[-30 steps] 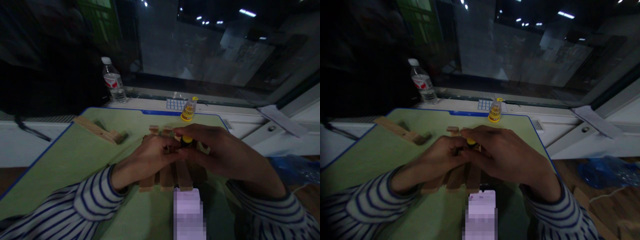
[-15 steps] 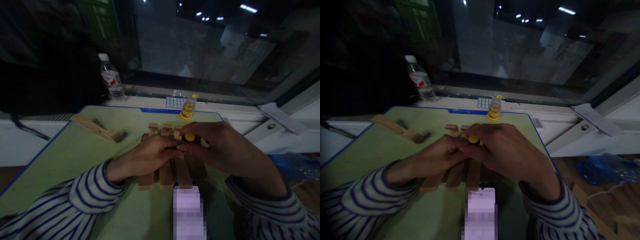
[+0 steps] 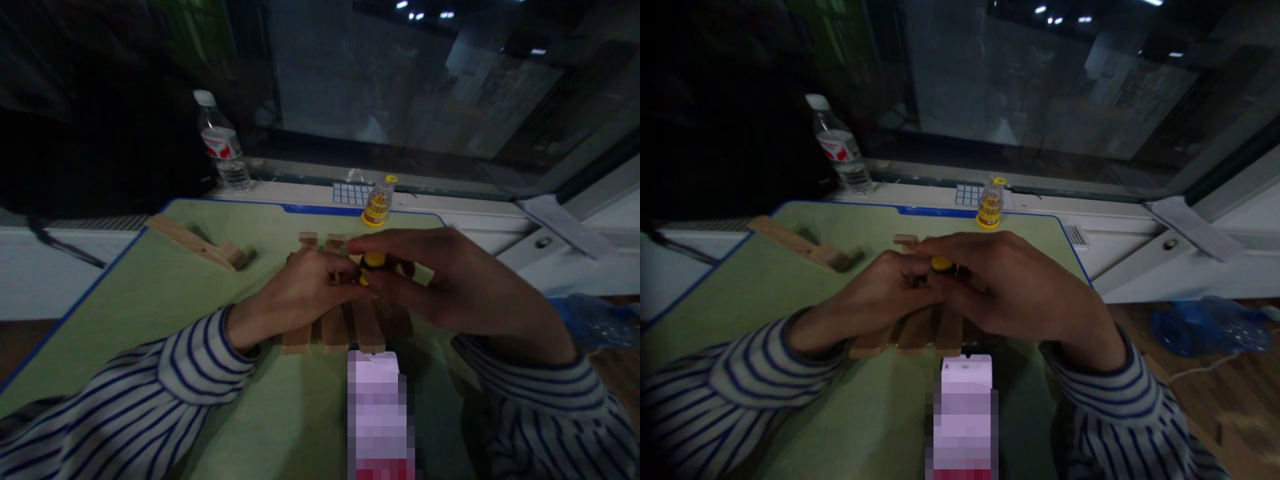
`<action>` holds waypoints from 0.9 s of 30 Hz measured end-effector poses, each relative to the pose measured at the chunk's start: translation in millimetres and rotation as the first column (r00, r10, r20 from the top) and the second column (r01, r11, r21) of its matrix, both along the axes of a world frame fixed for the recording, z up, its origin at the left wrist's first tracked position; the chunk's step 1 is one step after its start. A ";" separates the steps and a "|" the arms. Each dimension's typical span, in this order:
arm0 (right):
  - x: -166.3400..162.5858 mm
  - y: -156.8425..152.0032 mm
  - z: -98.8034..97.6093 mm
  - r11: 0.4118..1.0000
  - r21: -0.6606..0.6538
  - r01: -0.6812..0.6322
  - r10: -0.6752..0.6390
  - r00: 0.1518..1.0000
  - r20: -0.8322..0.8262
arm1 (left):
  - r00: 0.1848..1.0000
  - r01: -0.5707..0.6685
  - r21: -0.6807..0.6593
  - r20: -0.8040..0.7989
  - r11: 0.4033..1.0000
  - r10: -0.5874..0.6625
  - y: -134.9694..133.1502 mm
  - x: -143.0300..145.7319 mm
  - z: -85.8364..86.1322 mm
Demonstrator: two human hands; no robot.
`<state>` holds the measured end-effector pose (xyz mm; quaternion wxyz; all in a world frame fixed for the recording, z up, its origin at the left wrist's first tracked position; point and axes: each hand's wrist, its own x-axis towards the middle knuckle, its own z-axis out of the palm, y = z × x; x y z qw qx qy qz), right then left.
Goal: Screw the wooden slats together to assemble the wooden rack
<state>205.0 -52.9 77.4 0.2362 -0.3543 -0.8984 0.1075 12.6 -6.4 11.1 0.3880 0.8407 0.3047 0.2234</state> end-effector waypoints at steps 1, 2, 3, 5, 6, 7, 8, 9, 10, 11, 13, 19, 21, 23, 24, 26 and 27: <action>0.6 -0.5 0.7 1.000 0.002 -0.001 0.001 1.000 -0.001 | 1.000 0.002 -0.009 0.013 1.000 -0.002 0.8 0.2 -0.9; 0.9 -0.8 1.2 1.000 0.010 -0.002 0.002 1.000 -0.002 | 1.000 0.007 -0.020 0.021 1.000 -0.007 1.7 0.4 -1.8; 0.9 -0.8 1.4 1.000 0.019 -0.001 0.001 1.000 -0.002 | 1.000 0.014 -0.030 0.027 0.999 -0.013 2.6 0.5 -2.7; 0.1 -0.3 1.4 0.999 0.042 0.011 -0.011 1.000 -0.001 | 0.999 0.032 -0.047 0.027 0.998 -0.031 4.4 0.5 -3.8; -0.5 0.1 1.3 0.998 0.057 0.021 -0.021 1.000 0.001 | 0.999 0.040 -0.055 0.020 0.998 -0.039 5.1 0.4 -3.9; -1.3 0.4 1.1 0.997 0.072 0.031 -0.031 0.999 0.006 | 0.999 0.048 -0.060 0.012 0.997 -0.047 5.5 0.2 -3.7; -2.1 0.8 0.9 0.995 0.087 0.041 -0.042 0.999 0.013 | 0.999 0.055 -0.064 0.004 0.996 -0.055 5.6 -0.1 -3.3; -2.8 1.1 0.8 0.994 0.100 0.053 -0.056 0.998 0.020 | 0.998 0.062 -0.067 -0.006 0.996 -0.063 5.5 -0.4 -2.8; -3.5 1.3 0.7 0.992 0.109 0.067 -0.071 0.997 0.028 | 0.998 0.067 -0.067 -0.016 0.996 -0.068 5.3 -0.7 -2.3; -4.1 1.5 0.8 0.990 0.113 0.081 -0.086 0.996 0.037 | 0.997 0.067 -0.064 -0.026 0.996 -0.069 5.0 -1.0 -1.7; -5.2 1.4 1.4 0.988 0.115 0.107 -0.113 0.992 0.048 | 0.997 0.050 -0.056 -0.051 0.997 -0.053 4.1 -1.4 -0.8; -7.4 -1.6 5.6 0.980 0.094 0.176 -0.183 0.980 0.074 | 0.999 0.039 -0.083 -0.022 0.996 -0.041 1.6 -1.8 3.0; -8.5 -3.0 7.7 0.978 0.089 0.191 -0.197 0.979 0.060 | 0.999 0.034 -0.088 -0.004 0.996 -0.034 0.8 -2.1 4.7; -10.1 -4.7 10.2 0.971 0.100 0.219 -0.226 0.972 0.067 | 1.000 0.027 -0.082 0.017 0.996 -0.026 0.4 -2.5 5.5; -11.1 -5.6 11.8 0.964 0.115 0.240 -0.250 0.965 0.084 | 1.000 0.015 -0.085 0.019 0.996 -0.013 0.4 -2.7 5.6; -13.7 -7.9 15.3 0.943 0.169 0.288 -0.307 0.947 0.100 | 0.999 -0.020 -0.104 0.047 0.994 0.025 0.1 -2.9 5.5; -15.2 -9.1 17.2 0.933 0.194 0.302 -0.326 0.939 0.106 | 0.997 -0.042 -0.133 0.059 0.990 0.050 -0.2 -2.9 5.5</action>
